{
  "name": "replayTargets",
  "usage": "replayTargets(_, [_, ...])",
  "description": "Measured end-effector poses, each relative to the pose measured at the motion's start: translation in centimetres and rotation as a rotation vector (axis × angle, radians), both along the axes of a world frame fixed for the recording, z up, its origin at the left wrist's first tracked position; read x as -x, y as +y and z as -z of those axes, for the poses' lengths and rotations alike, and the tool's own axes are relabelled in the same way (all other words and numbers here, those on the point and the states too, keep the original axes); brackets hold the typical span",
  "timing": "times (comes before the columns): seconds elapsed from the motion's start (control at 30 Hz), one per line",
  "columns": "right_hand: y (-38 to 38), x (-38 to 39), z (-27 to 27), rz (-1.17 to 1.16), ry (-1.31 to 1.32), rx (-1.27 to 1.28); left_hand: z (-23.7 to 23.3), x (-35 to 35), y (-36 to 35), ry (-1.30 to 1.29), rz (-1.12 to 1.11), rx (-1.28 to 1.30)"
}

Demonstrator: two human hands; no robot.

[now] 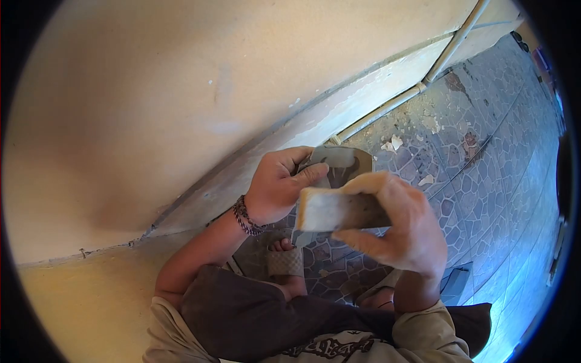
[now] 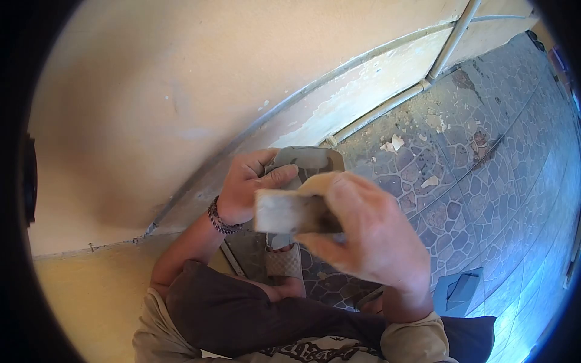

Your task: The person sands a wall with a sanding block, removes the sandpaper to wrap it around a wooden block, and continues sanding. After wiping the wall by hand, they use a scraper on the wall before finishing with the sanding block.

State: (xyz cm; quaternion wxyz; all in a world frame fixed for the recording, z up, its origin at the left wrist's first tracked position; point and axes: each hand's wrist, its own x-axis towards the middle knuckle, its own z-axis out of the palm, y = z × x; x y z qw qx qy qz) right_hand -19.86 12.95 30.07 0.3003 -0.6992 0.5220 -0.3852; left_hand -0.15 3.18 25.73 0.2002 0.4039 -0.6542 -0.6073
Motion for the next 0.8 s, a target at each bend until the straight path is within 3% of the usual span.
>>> replayTargets(0.03, [-0.3,-0.5,-0.2,-0.029,-0.017,0.067,-0.5,-0.1,-0.1,-0.001,0.064,-0.047])
replayTargets(0.13, [-1.5,-0.9,1.4,0.069,0.000,0.125,-0.3,0.2,0.6,0.448,0.024,-0.505])
replayTargets(0.23, [-1.8,-0.3,1.9,0.102,-0.072,0.012,1.6,-1.7,0.0,0.502,0.042,-0.537])
replayTargets(0.37, [-2.3,0.1,2.7,0.094,0.094,0.177,0.9,-1.1,0.7,0.539,-0.144,-0.744])
replayTargets(0.47, [-2.4,0.0,3.1,0.084,0.094,0.130,2.5,-2.4,-0.2,0.357,0.076,-0.378])
replayTargets(0.57, [-2.5,0.0,3.1,0.103,0.130,0.151,-0.7,-0.4,0.5,0.233,0.167,-0.227])
replayTargets(0.67, [-2.6,-0.1,3.2,0.135,0.099,0.141,-0.8,-0.2,0.4,0.305,0.075,-0.313])
replayTargets(0.8, [-2.6,-0.2,4.6,0.088,-0.118,0.021,-0.4,-0.7,0.5,0.302,0.129,-0.243])
